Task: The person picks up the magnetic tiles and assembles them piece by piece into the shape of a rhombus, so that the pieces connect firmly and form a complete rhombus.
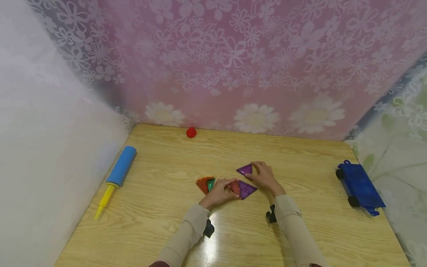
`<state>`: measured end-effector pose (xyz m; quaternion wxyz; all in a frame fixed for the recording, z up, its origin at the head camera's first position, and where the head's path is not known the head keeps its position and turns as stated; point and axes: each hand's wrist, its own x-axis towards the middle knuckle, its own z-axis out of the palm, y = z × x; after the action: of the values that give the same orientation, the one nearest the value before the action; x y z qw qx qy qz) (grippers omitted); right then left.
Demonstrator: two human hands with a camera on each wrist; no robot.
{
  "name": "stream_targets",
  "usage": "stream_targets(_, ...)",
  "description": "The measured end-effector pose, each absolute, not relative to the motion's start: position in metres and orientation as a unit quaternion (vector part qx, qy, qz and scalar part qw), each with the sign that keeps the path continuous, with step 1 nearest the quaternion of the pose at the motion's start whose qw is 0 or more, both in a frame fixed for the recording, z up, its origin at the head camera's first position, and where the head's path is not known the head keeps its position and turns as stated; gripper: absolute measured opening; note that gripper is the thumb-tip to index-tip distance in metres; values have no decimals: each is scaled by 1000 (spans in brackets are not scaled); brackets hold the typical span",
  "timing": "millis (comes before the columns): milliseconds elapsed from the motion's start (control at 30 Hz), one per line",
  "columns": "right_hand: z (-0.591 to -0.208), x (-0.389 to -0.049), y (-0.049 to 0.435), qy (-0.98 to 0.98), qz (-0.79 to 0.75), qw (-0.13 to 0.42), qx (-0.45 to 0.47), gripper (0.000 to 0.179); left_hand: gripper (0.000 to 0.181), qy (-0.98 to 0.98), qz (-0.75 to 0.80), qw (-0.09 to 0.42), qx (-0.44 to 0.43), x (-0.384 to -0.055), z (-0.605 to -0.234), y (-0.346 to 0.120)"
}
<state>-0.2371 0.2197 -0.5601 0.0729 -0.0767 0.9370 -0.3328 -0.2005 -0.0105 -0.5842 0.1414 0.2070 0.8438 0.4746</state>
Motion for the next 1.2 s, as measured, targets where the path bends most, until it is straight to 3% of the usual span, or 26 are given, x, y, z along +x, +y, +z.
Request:
stream_targets(300, -560, -235, 218, 920, -380, 77, -48, 66, 65, 832, 494, 145, 205, -203, -585, -12)
stream_targets(700, -567, -212, 218, 836, -549, 24, 11, 54, 61, 827, 499, 148, 212, -204, -588, -13)
stream_targets(1200, -558, -202, 204, 834, -552, 14, -21, 52, 57, 827, 489, 173, 217, -204, -582, -14)
